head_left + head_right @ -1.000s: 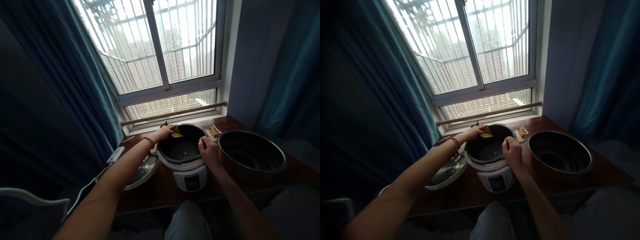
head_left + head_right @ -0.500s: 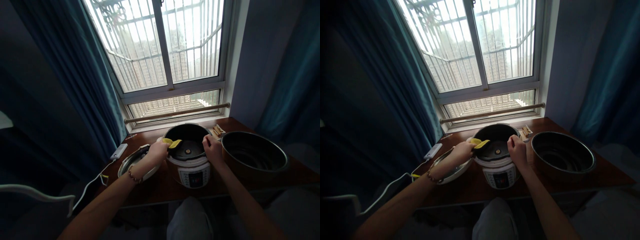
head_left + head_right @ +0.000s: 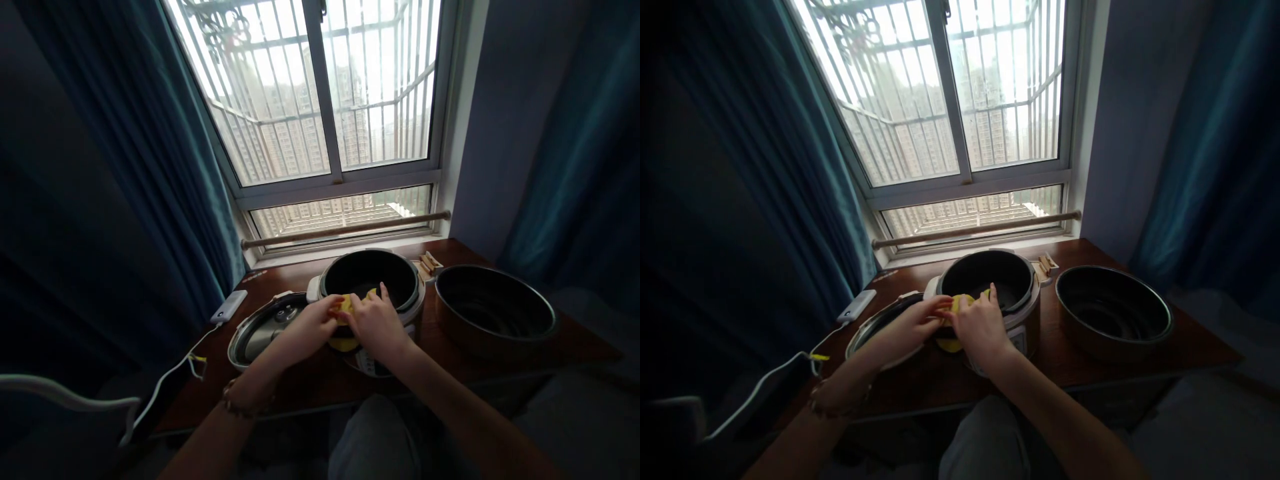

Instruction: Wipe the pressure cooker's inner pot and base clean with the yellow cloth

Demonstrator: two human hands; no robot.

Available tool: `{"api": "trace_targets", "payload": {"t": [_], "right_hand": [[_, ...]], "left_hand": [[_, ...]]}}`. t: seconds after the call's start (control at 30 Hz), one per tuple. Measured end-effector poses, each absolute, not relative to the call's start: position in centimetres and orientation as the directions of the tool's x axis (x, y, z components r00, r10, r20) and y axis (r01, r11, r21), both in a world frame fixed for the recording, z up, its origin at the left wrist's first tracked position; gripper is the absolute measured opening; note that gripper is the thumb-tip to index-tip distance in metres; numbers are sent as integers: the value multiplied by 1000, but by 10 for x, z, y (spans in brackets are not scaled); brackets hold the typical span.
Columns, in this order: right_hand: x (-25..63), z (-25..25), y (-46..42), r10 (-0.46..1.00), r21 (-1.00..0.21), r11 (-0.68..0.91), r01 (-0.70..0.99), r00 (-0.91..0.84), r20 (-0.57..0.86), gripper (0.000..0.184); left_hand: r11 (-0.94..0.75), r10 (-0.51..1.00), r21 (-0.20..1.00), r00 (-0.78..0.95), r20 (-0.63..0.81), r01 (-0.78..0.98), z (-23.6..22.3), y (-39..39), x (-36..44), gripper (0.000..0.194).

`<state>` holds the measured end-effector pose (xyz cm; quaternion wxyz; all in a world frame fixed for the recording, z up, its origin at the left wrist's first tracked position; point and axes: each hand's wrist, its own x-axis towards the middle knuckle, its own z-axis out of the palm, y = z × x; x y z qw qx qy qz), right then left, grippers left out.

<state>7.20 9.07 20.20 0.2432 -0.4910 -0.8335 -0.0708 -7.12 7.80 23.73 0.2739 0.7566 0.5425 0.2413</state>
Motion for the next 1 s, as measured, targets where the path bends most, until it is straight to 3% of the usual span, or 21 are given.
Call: {"api": "trace_targets", "payload": {"t": [0.07,0.17,0.27,0.33,0.43,0.63,0.83,1.0], "right_hand": [[66,199,91,819,-55,455,889,-393,418,52],[52,196,95,880,-39,379,924,-347,325,63],[43,191,99,909,-81,332,940,-296,293,50],[46,186,99,867,-96,418,903,-365,340,37],[66,179,97,774,-87,557,826,-477,416,26],[126,167,97,736,-126,551,825,-409,539,20],[159,154,127,803,-164,389,907,-246,544,25],[163,170,166,924,-140,152,978,-91,371,29]], "left_hand": [[-159,968,845,249,32,510,240,85,-89,31],[-156,984,894,147,103,420,231,102,-103,34],[-286,952,847,35,303,448,214,125,-100,34],[-354,921,825,14,388,441,202,140,-92,34],[-413,893,790,30,449,454,186,156,-79,34],[-476,861,684,135,490,553,162,150,-70,31],[-503,797,592,71,600,630,147,141,-67,24],[-524,765,564,61,642,639,143,144,-66,22]]}}
